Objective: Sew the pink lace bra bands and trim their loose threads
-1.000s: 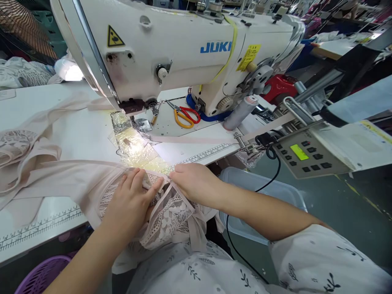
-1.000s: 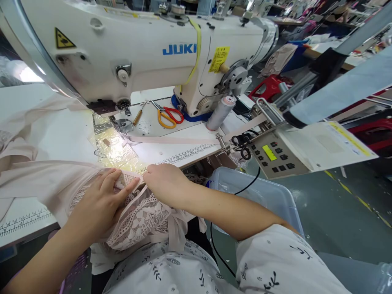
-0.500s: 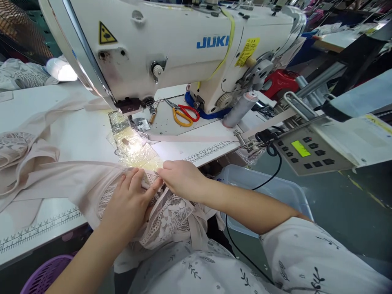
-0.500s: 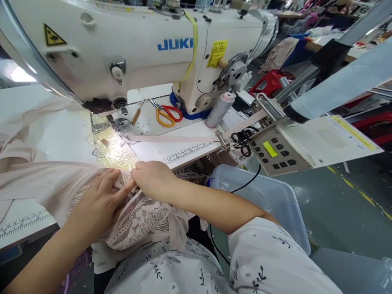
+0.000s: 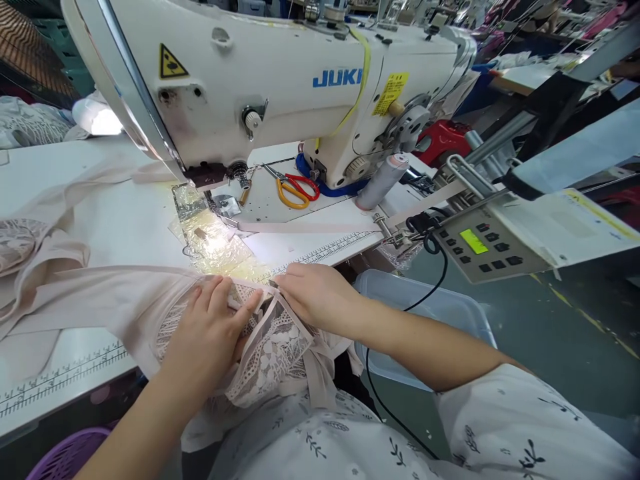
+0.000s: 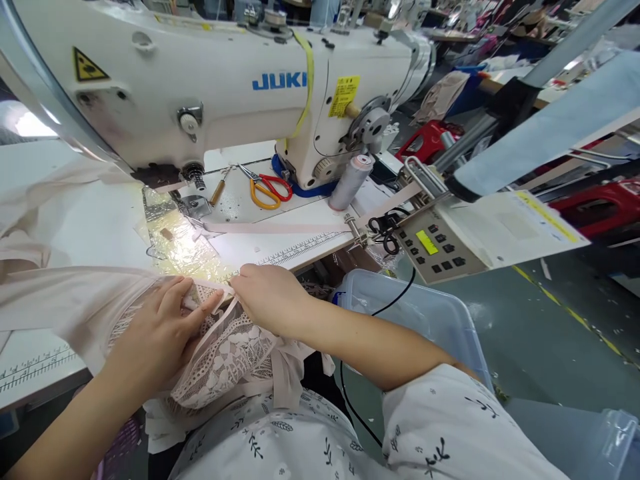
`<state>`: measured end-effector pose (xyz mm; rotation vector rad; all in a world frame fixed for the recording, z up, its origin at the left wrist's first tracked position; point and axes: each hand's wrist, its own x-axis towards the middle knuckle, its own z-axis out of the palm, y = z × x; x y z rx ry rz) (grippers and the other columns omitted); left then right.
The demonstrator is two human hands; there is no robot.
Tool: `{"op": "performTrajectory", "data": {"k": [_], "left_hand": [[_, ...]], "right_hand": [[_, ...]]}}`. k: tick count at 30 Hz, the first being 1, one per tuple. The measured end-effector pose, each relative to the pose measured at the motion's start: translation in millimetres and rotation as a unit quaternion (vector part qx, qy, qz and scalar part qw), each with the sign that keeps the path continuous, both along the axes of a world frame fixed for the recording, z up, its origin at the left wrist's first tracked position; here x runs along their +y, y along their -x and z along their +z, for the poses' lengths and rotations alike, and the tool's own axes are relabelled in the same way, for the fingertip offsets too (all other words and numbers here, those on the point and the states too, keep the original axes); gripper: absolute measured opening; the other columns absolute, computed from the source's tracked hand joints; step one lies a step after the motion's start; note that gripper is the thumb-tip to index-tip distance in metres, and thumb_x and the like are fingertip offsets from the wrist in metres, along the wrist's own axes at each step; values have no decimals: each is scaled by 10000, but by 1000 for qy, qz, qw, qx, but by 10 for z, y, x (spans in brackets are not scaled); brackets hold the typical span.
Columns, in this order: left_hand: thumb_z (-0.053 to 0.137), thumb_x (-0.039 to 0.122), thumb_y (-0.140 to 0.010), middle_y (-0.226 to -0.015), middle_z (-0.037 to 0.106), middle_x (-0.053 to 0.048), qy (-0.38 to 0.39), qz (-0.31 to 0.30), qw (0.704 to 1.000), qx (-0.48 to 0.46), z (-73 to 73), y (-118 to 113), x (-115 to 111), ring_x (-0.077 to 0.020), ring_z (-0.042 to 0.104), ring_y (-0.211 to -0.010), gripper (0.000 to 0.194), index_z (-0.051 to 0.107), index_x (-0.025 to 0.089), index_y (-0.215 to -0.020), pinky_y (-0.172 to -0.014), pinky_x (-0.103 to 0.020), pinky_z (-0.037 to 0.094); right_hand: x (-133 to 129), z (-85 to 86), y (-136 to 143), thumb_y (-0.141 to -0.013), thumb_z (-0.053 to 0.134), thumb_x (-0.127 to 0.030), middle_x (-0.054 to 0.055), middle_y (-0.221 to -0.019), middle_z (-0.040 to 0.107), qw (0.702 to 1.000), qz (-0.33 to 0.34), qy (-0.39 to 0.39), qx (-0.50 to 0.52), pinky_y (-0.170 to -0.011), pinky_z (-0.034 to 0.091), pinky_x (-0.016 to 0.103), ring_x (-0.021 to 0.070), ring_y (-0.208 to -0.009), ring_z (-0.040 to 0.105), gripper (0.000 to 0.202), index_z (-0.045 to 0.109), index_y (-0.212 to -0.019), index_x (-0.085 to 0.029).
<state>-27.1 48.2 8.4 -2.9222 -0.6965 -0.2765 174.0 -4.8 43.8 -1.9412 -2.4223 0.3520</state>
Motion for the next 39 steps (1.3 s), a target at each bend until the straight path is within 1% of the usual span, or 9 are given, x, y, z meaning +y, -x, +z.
{"op": "performTrajectory", "data": {"k": [3, 5, 7, 11, 16, 24, 29, 35, 39], "left_hand": [[531, 174, -783, -1153, 472, -220, 8, 4, 1000, 4, 2, 6, -13, -410, 469, -1130, 465, 565, 191, -1247, -902, -582, 431], [549, 187, -779, -1179, 464, -214, 13, 11, 1000, 5, -7, 15, -28, -407, 458, -1146, 478, 555, 200, -1257, -917, -583, 424], [578, 206, -769, -1211, 451, -199, 19, 20, 1000, 1, -26, 26, -47, -404, 439, -1174, 498, 545, 217, -1266, -932, -581, 417], [603, 239, -778, -1240, 443, -195, 25, 40, 999, -5, -59, 31, -83, -407, 420, -1205, 493, 545, 238, -1268, -945, -582, 402], [607, 255, -787, -1248, 460, -211, 30, 43, 999, -1, -58, 25, -99, -418, 421, -1213, 492, 543, 230, -1274, -952, -586, 386], [608, 218, -770, -1247, 444, -221, 10, 36, 999, -3, -84, 42, -86, -426, 432, -1199, 510, 544, 228, -1275, -944, -584, 400], [571, 211, -784, -1239, 419, -234, 9, 25, 1000, -5, -79, 39, -74, -435, 434, -1188, 502, 538, 204, -1285, -936, -589, 407], [580, 212, -769, -1242, 421, -219, 15, 34, 999, 6, -53, 23, -82, -444, 428, -1195, 533, 524, 234, -1299, -938, -591, 404], [592, 213, -774, -1244, 434, -227, 17, 37, 999, 6, -48, 16, -84, -443, 436, -1195, 510, 541, 240, -1281, -941, -579, 406]], "right_hand": [[43, -46, 2, -913, 390, -207, 80, -856, 626, 997, -25, -59, 34, -567, 297, 268, 172, -721, 537, 251, 584, -1063, -150], [90, -69, 26, -905, 399, -199, 82, -919, 641, 996, -27, -75, 50, -583, 318, 269, 174, -737, 552, 272, 537, -1136, -157], [136, -79, 60, -907, 404, -204, 85, -968, 647, 995, -20, -76, 57, -600, 337, 273, 178, -761, 567, 273, 519, -1149, -154], [185, -92, 113, -923, 401, -215, 78, -951, 656, 997, 8, -61, 49, -613, 338, 274, 176, -782, 574, 227, 562, -1070, -149], [181, -157, 116, -914, 416, -191, 63, -855, 645, 997, 44, -56, 17, -551, 267, 271, 171, -729, 550, 205, 594, -1007, -148], [164, -218, 114, -903, 452, -163, 69, -852, 629, 995, 55, -83, 21, -556, 235, 274, 169, -740, 527, 177, 599, -1002, -153], [192, -240, 123, -897, 444, -153, 54, -834, 626, 994, 71, -78, 14, -534, 207, 286, 163, -713, 513, 178, 608, -966, -155], [107, -151, 56, -870, 447, -116, 45, -777, 608, 994, 92, -57, -13, -520, 185, 295, 159, -678, 502, 175, 618, -859, -154], [35, -65, -7, -869, 463, -131, 46, -771, 612, 996, 82, -27, -26, -521, 198, 292, 159, -682, 514, 166, 623, -831, -151]]}}
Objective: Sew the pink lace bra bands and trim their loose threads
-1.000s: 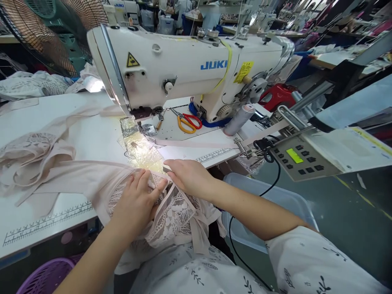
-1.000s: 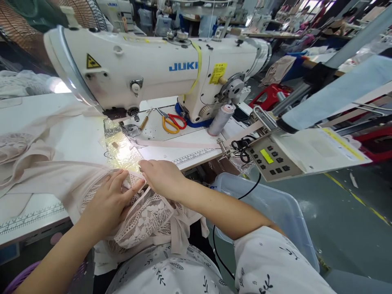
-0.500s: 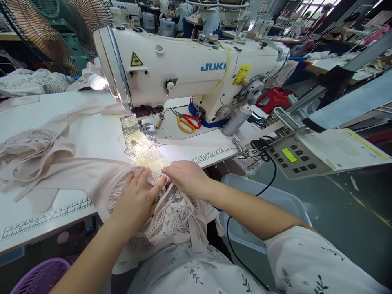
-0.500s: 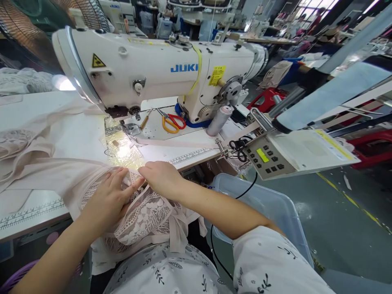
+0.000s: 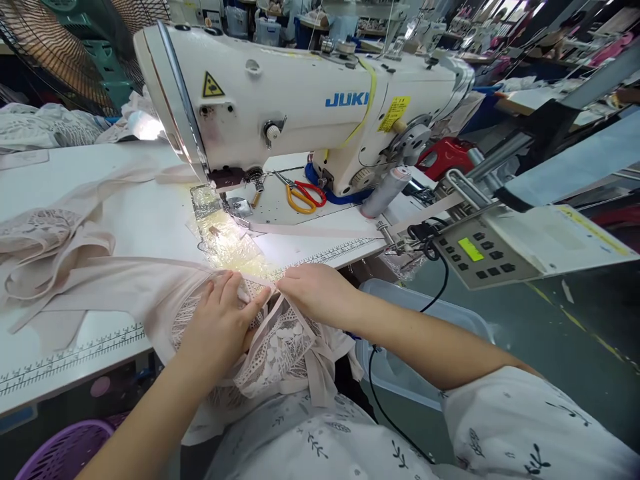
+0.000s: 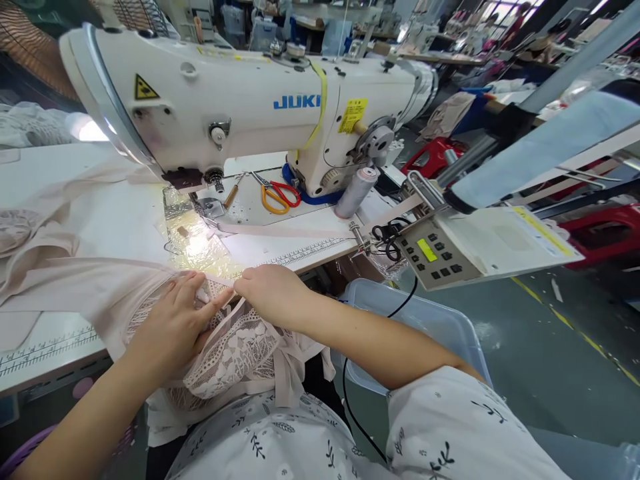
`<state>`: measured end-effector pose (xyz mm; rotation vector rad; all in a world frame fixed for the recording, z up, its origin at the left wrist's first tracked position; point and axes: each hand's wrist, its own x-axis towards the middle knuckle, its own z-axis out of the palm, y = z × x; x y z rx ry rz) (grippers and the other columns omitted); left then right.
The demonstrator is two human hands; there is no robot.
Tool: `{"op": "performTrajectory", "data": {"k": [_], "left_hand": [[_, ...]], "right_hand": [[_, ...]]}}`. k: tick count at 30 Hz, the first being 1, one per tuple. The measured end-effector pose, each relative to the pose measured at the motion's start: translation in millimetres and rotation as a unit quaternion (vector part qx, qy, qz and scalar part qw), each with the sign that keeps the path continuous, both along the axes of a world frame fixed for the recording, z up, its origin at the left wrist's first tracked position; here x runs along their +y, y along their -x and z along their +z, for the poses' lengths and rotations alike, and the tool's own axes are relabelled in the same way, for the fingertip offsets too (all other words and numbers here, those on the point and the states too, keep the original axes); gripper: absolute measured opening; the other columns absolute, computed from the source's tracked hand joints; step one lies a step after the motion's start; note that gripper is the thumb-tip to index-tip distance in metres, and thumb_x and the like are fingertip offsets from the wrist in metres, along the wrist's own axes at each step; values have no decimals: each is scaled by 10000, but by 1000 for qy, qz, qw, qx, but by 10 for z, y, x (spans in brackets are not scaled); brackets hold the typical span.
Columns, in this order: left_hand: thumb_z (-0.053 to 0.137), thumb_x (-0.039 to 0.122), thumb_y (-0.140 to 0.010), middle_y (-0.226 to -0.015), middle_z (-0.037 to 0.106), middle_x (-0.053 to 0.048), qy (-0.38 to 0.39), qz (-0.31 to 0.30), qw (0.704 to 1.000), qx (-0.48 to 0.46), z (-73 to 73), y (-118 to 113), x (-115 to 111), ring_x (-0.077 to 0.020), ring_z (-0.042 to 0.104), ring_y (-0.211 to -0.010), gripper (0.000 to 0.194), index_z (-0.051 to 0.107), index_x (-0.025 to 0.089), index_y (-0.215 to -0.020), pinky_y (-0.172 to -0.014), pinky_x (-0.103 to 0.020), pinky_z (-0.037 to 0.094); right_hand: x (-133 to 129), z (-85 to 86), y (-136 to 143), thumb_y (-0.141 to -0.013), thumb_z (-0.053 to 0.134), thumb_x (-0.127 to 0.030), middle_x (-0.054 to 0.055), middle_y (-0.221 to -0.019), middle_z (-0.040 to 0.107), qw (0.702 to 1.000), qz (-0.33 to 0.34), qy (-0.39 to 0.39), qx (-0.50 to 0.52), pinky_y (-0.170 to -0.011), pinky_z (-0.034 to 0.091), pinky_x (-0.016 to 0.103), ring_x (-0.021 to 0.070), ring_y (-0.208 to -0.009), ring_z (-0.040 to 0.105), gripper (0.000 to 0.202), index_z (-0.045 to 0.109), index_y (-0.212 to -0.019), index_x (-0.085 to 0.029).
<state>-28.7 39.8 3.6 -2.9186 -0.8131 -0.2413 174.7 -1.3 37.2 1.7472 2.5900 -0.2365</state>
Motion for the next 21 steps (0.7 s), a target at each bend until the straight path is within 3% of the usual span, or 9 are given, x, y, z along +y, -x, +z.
{"op": "performTrajectory", "data": {"k": [7, 12, 16, 21], "left_hand": [[614, 210, -766, -1248, 476, -217, 13, 4, 1000, -11, -11, 5, -4, -416, 435, -1207, 507, 546, 235, -1268, -948, -587, 388], [611, 212, -773, -1321, 474, -201, 26, 4, 999, -27, -20, 42, -33, -400, 408, -1258, 490, 550, 233, -1258, -972, -582, 383], [614, 225, -765, -1366, 451, -221, 30, 10, 999, -16, -28, 105, -73, -407, 389, -1285, 503, 548, 217, -1264, -991, -555, 385], [595, 265, -785, -1302, 505, -251, -20, 51, 998, -33, -62, 181, -124, -400, 468, -1222, 468, 569, 171, -1243, -971, -539, 414]], "right_hand": [[27, -19, 34, -895, 411, -172, 64, -886, 622, 997, -59, -20, 39, -560, 290, 270, 172, -735, 532, 288, 566, -1138, -176], [122, -36, 189, -858, 448, -166, 84, -914, 603, 999, -32, -28, 16, -591, 339, 278, 182, -802, 538, 173, 618, -875, -139], [188, -38, 292, -864, 471, -211, 86, -878, 602, 999, -20, -45, -21, -589, 368, 280, 201, -813, 551, 158, 612, -839, -144], [246, -32, 398, -814, 503, -125, 92, -798, 602, 996, -7, -56, -62, -570, 383, 286, 218, -769, 573, 121, 618, -790, -152]]}}
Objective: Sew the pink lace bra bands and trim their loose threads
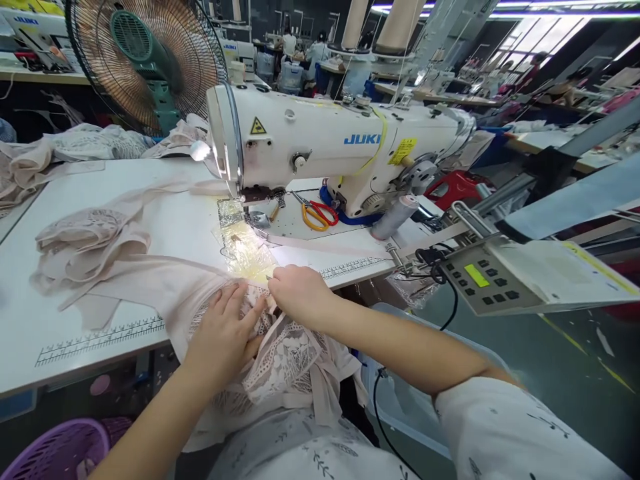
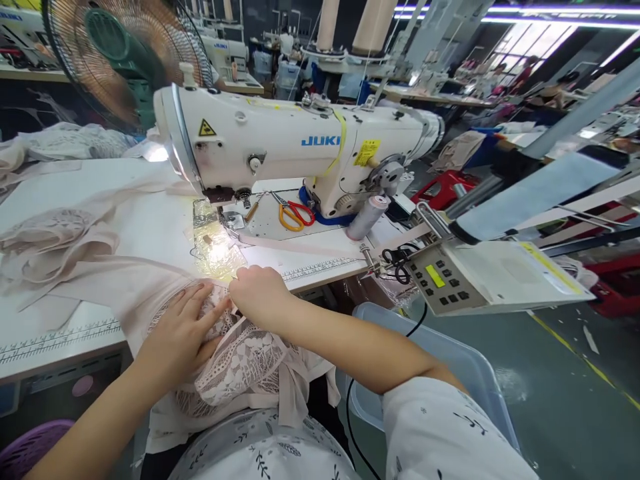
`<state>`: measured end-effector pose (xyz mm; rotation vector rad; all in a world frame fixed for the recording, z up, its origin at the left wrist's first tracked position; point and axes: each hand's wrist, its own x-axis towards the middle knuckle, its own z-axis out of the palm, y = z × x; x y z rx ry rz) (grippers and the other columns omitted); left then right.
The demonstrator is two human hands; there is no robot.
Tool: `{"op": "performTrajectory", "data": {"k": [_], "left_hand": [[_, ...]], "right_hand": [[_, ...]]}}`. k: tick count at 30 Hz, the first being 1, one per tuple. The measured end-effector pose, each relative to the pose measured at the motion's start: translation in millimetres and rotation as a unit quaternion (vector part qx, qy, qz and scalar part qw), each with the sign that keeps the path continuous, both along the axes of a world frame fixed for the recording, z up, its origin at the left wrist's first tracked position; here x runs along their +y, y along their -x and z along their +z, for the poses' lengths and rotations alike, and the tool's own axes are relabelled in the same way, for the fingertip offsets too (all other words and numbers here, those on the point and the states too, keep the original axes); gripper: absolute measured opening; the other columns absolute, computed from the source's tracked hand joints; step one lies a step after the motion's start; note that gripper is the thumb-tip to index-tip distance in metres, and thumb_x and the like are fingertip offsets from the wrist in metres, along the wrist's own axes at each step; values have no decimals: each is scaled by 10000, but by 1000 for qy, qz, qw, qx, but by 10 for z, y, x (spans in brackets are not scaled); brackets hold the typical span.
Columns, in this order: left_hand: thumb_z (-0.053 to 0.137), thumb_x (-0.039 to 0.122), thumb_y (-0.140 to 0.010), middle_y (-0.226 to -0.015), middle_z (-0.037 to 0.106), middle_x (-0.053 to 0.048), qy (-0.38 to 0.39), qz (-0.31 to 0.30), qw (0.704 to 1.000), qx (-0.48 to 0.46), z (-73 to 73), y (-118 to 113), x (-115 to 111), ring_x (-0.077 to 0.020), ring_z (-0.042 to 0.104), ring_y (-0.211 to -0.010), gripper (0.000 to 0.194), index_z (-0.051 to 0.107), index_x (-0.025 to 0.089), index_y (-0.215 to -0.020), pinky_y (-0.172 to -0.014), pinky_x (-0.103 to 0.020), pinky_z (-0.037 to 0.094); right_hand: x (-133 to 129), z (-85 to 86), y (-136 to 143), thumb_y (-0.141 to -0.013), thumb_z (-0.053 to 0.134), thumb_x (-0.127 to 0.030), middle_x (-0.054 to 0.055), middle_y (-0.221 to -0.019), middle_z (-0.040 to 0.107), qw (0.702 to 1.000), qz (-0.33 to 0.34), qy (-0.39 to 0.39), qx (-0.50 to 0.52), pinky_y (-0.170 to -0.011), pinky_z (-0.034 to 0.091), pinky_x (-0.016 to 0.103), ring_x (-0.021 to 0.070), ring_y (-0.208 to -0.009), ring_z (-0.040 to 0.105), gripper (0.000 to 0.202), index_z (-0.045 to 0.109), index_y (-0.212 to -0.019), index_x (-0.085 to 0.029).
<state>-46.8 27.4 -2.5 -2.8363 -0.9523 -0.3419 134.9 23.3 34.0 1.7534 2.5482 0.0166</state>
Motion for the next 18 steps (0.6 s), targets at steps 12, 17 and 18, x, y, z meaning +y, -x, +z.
{"op": "performTrajectory", "data": {"k": [12, 17, 18], "left_hand": [[627, 355, -776, -1375, 486, -136, 53, 19, 997, -45, -48, 119, -31, -370, 424, -1258, 457, 593, 275, -1225, -1000, -490, 404], [629, 351, -767, -1375, 471, -183, 62, -16, 997, -50, -83, 120, -56, -390, 461, -1215, 462, 596, 269, -1221, -964, -507, 421], [643, 345, -755, -1372, 472, -189, 62, -17, 997, -48, -88, 115, -62, -394, 462, -1211, 476, 595, 266, -1222, -962, -513, 420]], "right_hand": [[234, 197, -262, -797, 486, -158, 113, -887, 620, 987, -139, -82, -22, -548, 328, 285, 226, -827, 565, 149, 629, -837, -150], [213, 230, -326, -825, 492, -194, 73, -848, 633, 990, -129, -46, -16, -550, 309, 277, 190, -771, 566, 152, 637, -793, -160], [190, 217, -263, -836, 504, -228, 65, -857, 637, 994, -100, -42, -9, -573, 322, 277, 187, -786, 567, 155, 639, -797, -164]]}}
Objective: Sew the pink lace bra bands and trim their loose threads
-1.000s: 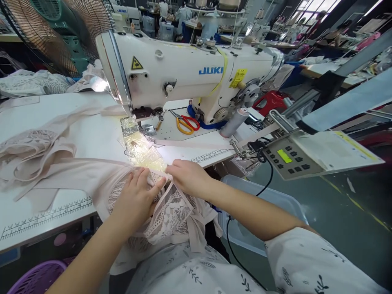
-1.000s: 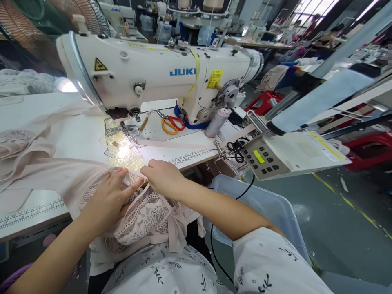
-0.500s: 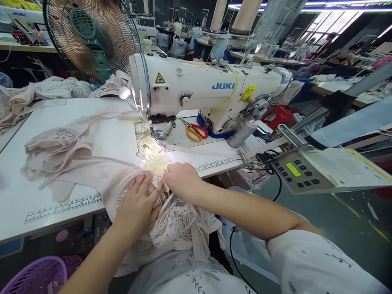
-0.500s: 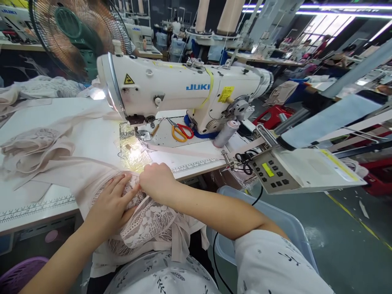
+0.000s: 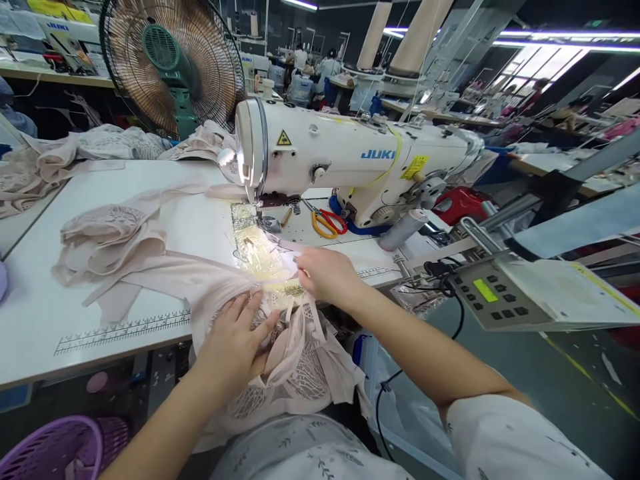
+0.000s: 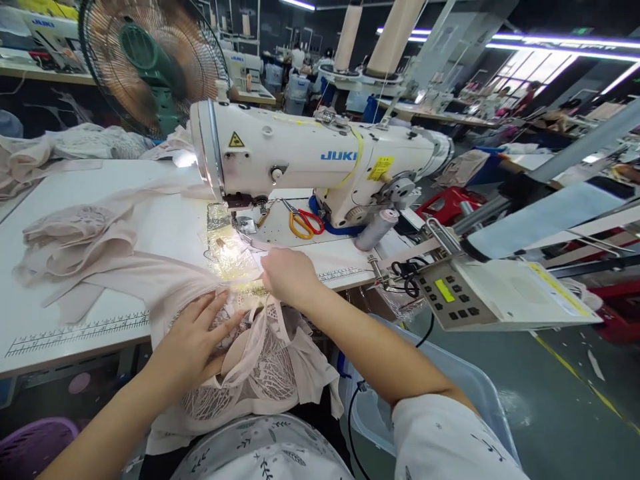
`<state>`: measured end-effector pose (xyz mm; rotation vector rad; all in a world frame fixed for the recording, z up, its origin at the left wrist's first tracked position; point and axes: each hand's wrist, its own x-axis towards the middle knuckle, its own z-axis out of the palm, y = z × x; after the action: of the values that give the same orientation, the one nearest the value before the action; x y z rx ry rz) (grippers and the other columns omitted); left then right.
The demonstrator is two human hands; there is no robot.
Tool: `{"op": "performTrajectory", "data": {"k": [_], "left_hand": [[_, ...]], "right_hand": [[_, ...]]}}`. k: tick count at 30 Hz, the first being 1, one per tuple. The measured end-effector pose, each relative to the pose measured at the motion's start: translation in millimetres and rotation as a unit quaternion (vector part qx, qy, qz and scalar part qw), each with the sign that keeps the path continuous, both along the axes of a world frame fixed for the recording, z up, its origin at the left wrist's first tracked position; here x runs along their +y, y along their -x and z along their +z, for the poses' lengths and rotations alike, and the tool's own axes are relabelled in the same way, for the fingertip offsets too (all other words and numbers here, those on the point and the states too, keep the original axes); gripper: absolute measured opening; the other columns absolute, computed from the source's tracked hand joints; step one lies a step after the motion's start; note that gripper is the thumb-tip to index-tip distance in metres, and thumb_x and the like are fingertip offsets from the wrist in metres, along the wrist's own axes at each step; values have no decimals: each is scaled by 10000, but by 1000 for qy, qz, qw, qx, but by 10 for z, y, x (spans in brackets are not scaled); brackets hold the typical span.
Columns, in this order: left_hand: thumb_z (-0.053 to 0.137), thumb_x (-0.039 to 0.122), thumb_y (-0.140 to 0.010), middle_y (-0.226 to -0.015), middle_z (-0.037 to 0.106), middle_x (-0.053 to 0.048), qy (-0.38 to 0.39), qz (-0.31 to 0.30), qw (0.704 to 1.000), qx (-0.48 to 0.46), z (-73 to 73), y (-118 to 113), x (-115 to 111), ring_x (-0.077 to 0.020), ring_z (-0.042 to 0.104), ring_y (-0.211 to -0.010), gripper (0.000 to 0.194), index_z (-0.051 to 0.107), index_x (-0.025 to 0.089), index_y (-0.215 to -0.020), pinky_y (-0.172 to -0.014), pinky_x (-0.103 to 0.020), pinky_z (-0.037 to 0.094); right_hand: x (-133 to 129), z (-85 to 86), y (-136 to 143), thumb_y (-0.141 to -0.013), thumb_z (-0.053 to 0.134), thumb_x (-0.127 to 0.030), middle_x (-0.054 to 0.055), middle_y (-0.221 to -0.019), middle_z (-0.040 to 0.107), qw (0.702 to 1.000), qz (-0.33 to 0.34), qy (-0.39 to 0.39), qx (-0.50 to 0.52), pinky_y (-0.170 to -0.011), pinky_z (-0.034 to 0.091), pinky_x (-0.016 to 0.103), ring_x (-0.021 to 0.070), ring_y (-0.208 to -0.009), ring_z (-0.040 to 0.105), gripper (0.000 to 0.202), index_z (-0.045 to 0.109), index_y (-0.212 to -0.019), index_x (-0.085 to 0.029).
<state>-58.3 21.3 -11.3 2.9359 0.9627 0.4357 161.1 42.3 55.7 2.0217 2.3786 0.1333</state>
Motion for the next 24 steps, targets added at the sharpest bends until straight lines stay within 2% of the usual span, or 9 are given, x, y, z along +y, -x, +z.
{"op": "performTrajectory", "data": {"k": [2, 4, 6, 8, 10, 12, 15, 19, 24], "left_hand": [[663, 342, -738, -1361, 479, -196, -3, 1, 1000, -2, -5, -7, -12, -399, 458, -1211, 507, 585, 259, -1232, -959, -525, 419], [667, 353, -736, -1343, 490, -201, -9, -4, 1000, -11, 0, -6, -22, -399, 456, -1210, 523, 575, 247, -1240, -956, -538, 420], [649, 359, -753, -1321, 503, -202, -20, -18, 999, -26, 19, 6, -22, -386, 465, -1202, 500, 580, 224, -1229, -949, -532, 433], [594, 337, -802, -1274, 535, -203, -40, -33, 997, -51, 47, 24, -9, -342, 503, -1167, 439, 589, 165, -1206, -930, -474, 470], [520, 277, -854, -1195, 588, -197, -78, -13, 993, -85, 66, 44, 23, -301, 544, -1112, 367, 603, 96, -1162, -909, -426, 494], [471, 218, -875, -1102, 636, -190, -124, 40, 986, -107, 60, 58, 69, -292, 574, -1052, 323, 621, 48, -1105, -891, -424, 503], [441, 201, -882, -1048, 668, -174, -152, 91, 980, -94, -1, 63, 137, -291, 607, -981, 310, 642, 45, -1058, -831, -424, 524], [424, 237, -896, -1121, 670, -141, -154, 78, 983, -65, -77, 51, 171, -283, 606, -1021, 339, 631, 62, -1100, -871, -432, 501], [402, 246, -904, -1149, 667, -127, -164, 74, 982, -58, -76, 45, 166, -282, 602, -1045, 365, 624, 58, -1125, -907, -438, 461]], "right_hand": [[-29, -47, 164, -851, 523, -318, 69, -911, 640, 998, 56, -14, 19, -633, 344, 284, 193, -848, 562, 197, 645, -843, -163], [-16, -119, 326, -853, 527, -340, 81, -923, 635, 994, 99, -32, 34, -654, 341, 298, 202, -864, 555, 224, 648, -868, -152], [30, -199, 443, -846, 517, -259, 80, -872, 629, 991, 127, -32, 29, -628, 320, 300, 198, -819, 549, 175, 651, -835, -147], [82, -268, 502, -828, 502, -183, 78, -826, 619, 988, 150, -19, 17, -602, 295, 295, 188, -773, 534, 156, 651, -805, -146], [112, -309, 516, -822, 493, -156, 80, -812, 614, 987, 160, -7, 12, -592, 280, 288, 181, -752, 519, 161, 654, -810, -144], [115, -317, 506, -830, 482, -159, 81, -804, 612, 988, 155, 2, 11, -582, 267, 284, 178, -740, 509, 175, 656, -818, -143], [99, -289, 477, -829, 484, -163, 72, -773, 606, 987, 157, 17, 9, -561, 242, 283, 169, -705, 500, 177, 657, -794, -146], [100, -265, 449, -811, 484, -136, 62, -769, 606, 986, 164, 30, 6, -550, 214, 290, 160, -691, 493, 175, 657, -791, -151], [106, -295, 456, -880, 424, -216, 61, -753, 600, 984, 178, 8, 7, -542, 190, 303, 167, -693, 497, 265, 651, -761, -150]]}}
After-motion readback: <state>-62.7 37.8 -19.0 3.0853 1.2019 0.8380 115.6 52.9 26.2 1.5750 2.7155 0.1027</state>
